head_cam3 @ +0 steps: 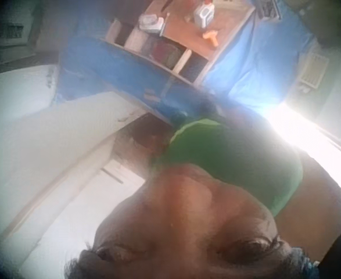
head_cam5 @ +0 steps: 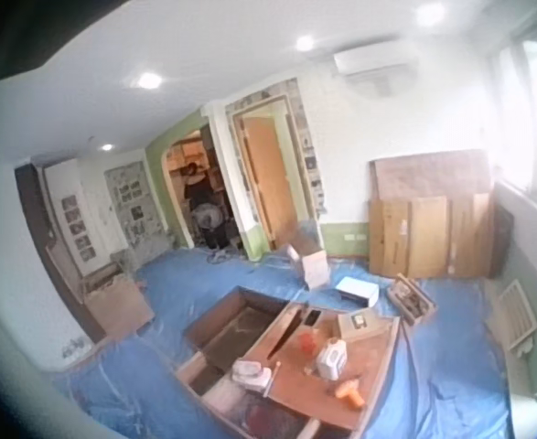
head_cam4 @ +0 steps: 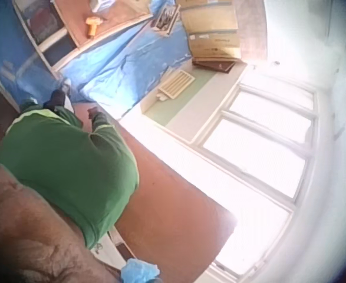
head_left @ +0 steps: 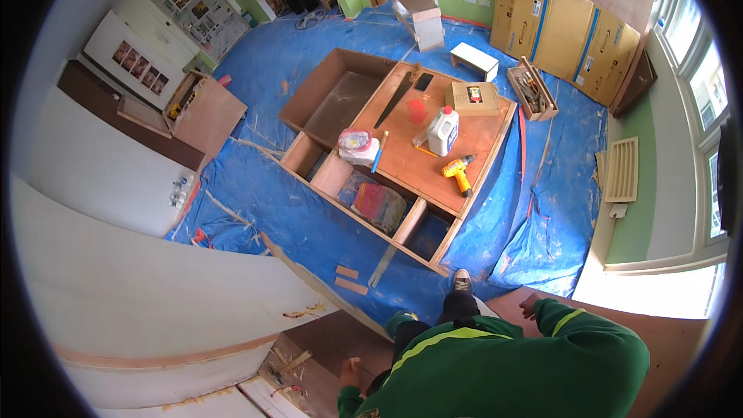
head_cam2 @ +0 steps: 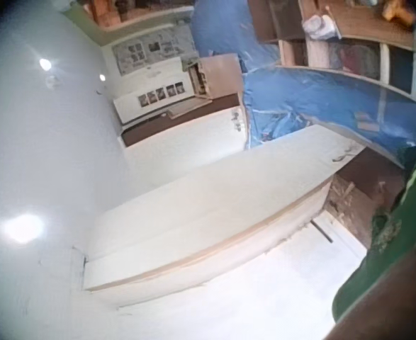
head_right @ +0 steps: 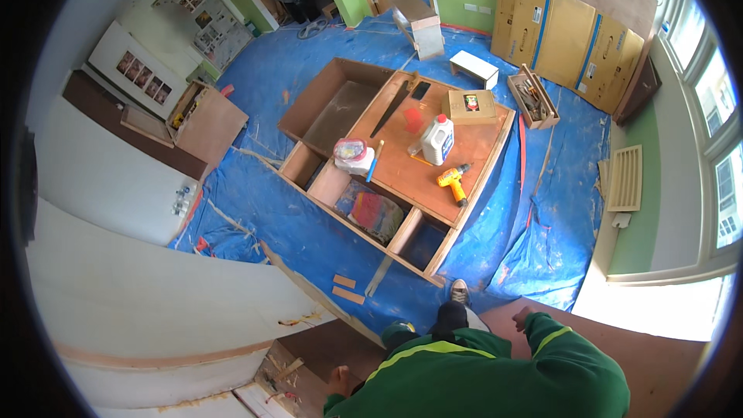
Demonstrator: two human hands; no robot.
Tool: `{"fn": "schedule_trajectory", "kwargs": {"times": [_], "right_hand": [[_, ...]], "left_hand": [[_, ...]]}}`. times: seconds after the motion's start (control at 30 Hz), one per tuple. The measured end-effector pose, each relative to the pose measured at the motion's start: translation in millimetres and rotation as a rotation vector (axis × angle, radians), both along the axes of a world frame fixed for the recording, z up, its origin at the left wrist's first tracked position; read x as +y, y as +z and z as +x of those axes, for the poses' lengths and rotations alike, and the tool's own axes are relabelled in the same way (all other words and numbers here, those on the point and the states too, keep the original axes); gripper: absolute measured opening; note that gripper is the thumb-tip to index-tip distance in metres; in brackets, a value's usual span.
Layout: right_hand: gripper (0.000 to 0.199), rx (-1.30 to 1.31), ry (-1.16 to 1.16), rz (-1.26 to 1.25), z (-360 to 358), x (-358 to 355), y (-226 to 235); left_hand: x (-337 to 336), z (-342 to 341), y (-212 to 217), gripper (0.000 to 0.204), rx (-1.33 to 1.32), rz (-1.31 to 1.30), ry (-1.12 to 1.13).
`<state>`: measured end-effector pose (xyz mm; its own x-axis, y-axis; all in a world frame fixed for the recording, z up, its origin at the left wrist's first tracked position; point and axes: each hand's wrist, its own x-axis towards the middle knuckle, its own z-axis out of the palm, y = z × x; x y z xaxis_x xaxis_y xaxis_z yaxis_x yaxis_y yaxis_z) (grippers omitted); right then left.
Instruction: The person assembles a wooden furniture piece by hand, using a hammer to secure joints and aligning wooden components. They handle small wooden strips and a larger cabinet-like structure, moving around the room to position parts.
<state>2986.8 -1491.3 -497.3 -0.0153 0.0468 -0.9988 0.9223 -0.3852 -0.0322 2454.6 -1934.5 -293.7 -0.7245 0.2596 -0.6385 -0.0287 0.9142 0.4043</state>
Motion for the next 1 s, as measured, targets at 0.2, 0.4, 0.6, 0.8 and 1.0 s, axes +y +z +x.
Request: {"fn": "schedule_trajectory", "kwargs": {"times": [0.2,0.4,0.6,0.8,1.0], "right_hand": [[0.030,-0.062,-0.406,0.146,-58,15,47],[0.020,0.027,-0.216,0.286,-32,34,15],[0.038,-0.006,-0.506,0.458,-54,47,75],[0.033,-0.038,-0.608,0.399,-48,85,74],[0.035,0.270,0.602,0.577,67,143,-54]], "left_hand": [[50,-7,-45,0.067,-0.158,0.049,0.078],[93,-28,-129,0.062,-0.358,0.052,-0.075],[182,-93,-141,0.057,-0.413,0.146,0.025],[264,-113,-117,0.054,-0.395,0.226,0.113],[300,-57,-107,0.054,-0.301,0.001,-0.332]]}}
